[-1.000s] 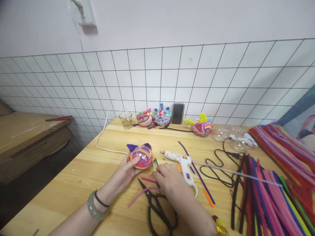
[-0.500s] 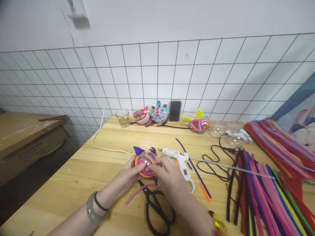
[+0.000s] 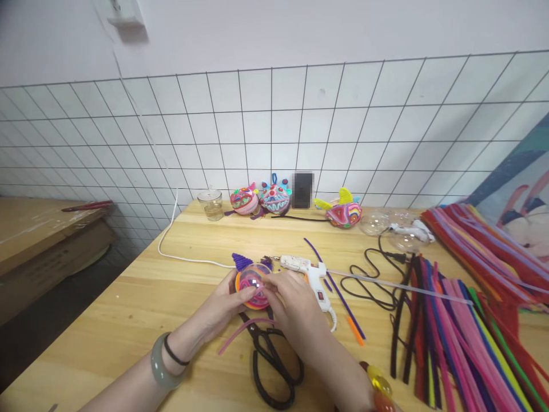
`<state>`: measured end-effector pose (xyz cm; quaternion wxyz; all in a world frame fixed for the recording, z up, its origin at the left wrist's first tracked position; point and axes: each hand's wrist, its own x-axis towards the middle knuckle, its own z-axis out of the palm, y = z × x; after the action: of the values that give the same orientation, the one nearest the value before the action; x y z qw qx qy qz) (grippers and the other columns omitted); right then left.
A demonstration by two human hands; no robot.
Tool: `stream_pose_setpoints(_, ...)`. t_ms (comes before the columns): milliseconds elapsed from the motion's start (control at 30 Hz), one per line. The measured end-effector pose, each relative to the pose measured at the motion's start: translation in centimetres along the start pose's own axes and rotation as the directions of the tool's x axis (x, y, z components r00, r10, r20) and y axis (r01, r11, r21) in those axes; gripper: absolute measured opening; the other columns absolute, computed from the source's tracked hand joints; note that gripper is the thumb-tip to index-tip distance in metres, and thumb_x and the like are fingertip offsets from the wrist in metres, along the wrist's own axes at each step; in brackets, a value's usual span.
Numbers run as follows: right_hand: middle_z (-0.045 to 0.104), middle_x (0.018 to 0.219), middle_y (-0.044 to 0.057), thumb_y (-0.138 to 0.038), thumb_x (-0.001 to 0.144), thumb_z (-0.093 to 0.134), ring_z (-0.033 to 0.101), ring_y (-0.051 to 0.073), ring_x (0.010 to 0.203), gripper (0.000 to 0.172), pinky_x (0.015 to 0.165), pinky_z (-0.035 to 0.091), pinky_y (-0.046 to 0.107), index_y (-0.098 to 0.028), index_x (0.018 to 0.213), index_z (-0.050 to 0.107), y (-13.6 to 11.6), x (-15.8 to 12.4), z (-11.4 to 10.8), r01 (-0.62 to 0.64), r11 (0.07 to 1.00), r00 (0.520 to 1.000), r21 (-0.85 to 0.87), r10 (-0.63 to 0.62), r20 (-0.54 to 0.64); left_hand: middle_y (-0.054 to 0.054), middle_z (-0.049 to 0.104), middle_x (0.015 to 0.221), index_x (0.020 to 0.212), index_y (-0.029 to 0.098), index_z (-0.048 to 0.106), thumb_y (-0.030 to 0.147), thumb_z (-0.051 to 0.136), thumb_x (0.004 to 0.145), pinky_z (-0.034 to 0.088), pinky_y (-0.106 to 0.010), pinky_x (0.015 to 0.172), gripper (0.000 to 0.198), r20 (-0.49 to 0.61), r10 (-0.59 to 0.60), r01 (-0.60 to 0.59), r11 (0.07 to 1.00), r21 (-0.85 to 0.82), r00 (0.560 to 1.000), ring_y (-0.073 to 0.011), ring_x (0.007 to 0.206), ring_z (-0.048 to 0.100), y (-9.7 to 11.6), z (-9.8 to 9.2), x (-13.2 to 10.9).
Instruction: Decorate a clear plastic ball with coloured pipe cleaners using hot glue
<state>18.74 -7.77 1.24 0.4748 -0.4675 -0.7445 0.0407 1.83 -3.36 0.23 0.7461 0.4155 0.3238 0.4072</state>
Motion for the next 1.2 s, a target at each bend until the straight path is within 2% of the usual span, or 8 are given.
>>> stream_pose_setpoints(233, 0.075, 0.077, 0.007, -0.027, 0.09, 0.06, 0.073, 0.019, 0.065, 0.011, 0.06, 0.062, 0.03, -0.018, 0.094, 0.063, 0.6, -0.5, 1.0, -0.221, 0.967, 0.971, 0.128, 0.231, -0.065, -0.013, 0.072, 0.106, 0.11, 0.015, 0.063, 0.031, 0.084, 0.066, 0.054, -0.043, 0.087, 0.051, -0.032, -0.049, 0.049, 0.999, -0.002, 0.998, -0.0271, 0.094, 0.069, 0.0, 0.0, 0.0)
stream_pose_setpoints(400, 0.078, 0.083, 0.008, -0.027, 0.09, 0.06, 0.075, 0.021, 0.071, 0.014, 0.063, 0.063, 0.031, -0.017, 0.094, 0.068, 0.9, -0.5, 0.4, -0.262, 0.951, 0.963, 0.165, 0.269, -0.023, -0.014, 0.072, 0.107, 0.11, 0.015, 0.062, 0.035, 0.078, 0.073, 0.057, -0.045, 0.083, 0.046, -0.006, -0.06, 0.06, 0.998, -0.014, 0.998, -0.0272, 0.09, 0.071, -0.4, -0.5, 0.3)
stream_pose_setpoints(533, 0.077, 0.081, 0.006, -0.022, 0.085, 0.065, 0.072, 0.021, 0.073, 0.008, 0.068, 0.06, 0.034, -0.02, 0.088, 0.073, 0.4, -0.4, 0.1, -0.2, 0.974, 0.979, 0.11, 0.202, -0.009, -0.014, 0.072, 0.107, 0.108, 0.014, 0.063, 0.036, 0.079, 0.071, 0.056, -0.045, 0.084, 0.046, -0.047, -0.071, 0.071, 0.997, 0.003, 0.996, -0.0281, 0.092, 0.07, -0.2, -0.4, 0.3)
stream_pose_setpoints(700, 0.075, 0.082, 0.007, -0.016, 0.092, 0.056, 0.07, 0.02, 0.075, 0.013, 0.068, 0.058, 0.033, -0.019, 0.092, 0.069, 0.0, -0.4, 0.2, -0.009, 0.999, 1.0, -0.046, 0.009, 0.005, -0.012, 0.073, 0.104, 0.107, 0.015, 0.063, 0.035, 0.083, 0.067, 0.055, -0.041, 0.085, 0.049, -0.078, -0.05, 0.053, 0.998, 0.035, 0.996, -0.026, 0.091, 0.069, 0.0, -0.1, 0.0)
stream_pose_setpoints(800, 0.074, 0.083, 0.009, -0.015, 0.094, 0.053, 0.069, 0.021, 0.076, 0.015, 0.069, 0.057, 0.035, -0.017, 0.094, 0.068, 0.0, -0.6, 0.1, 0.067, 0.987, 0.998, -0.148, -0.065, 0.015, -0.01, 0.074, 0.101, 0.105, 0.016, 0.064, 0.033, 0.084, 0.065, 0.053, -0.038, 0.086, 0.047, -0.095, -0.004, 0.011, 0.997, 0.07, 0.995, -0.0237, 0.089, 0.069, -0.3, -0.2, 0.1)
stream_pose_setpoints(900, 0.071, 0.084, 0.009, -0.013, 0.095, 0.048, 0.065, 0.022, 0.077, 0.018, 0.07, 0.055, 0.037, -0.016, 0.094, 0.066, -0.1, -0.6, 0.0, 0.159, 0.948, 0.987, -0.275, -0.143, 0.08, -0.008, 0.074, 0.098, 0.102, 0.017, 0.066, 0.031, 0.084, 0.065, 0.052, -0.035, 0.085, 0.043, -0.092, 0.053, -0.044, 0.994, 0.1, 0.994, -0.0228, 0.088, 0.069, -0.6, -0.4, 0.3)
stream_pose_setpoints(1033, 0.068, 0.08, 0.01, -0.013, 0.096, 0.048, 0.06, 0.023, 0.074, 0.019, 0.069, 0.05, 0.039, -0.014, 0.086, 0.064, -0.3, -0.4, -0.2, 0.217, 0.898, 0.973, -0.383, -0.168, 0.158, -0.009, 0.074, 0.098, 0.102, 0.016, 0.067, 0.033, 0.084, 0.064, 0.052, -0.034, 0.083, 0.045, -0.089, 0.108, -0.092, 0.982, 0.162, 0.99, -0.0241, 0.089, 0.068, -0.7, -0.5, 0.4)
stream_pose_setpoints(1200, 0.068, 0.088, 0.011, -0.018, 0.099, 0.044, 0.059, 0.024, 0.079, 0.021, 0.073, 0.048, 0.039, -0.014, 0.091, 0.064, -0.2, -0.3, -0.3, 0.266, 0.875, 0.96, -0.405, -0.204, 0.191, -0.01, 0.073, 0.096, 0.101, 0.016, 0.066, 0.032, 0.086, 0.061, 0.052, -0.035, 0.079, 0.047, -0.108, 0.109, -0.082, 0.971, 0.226, 0.988, -0.0245, 0.087, 0.066, -0.7, -0.4, 0.4)
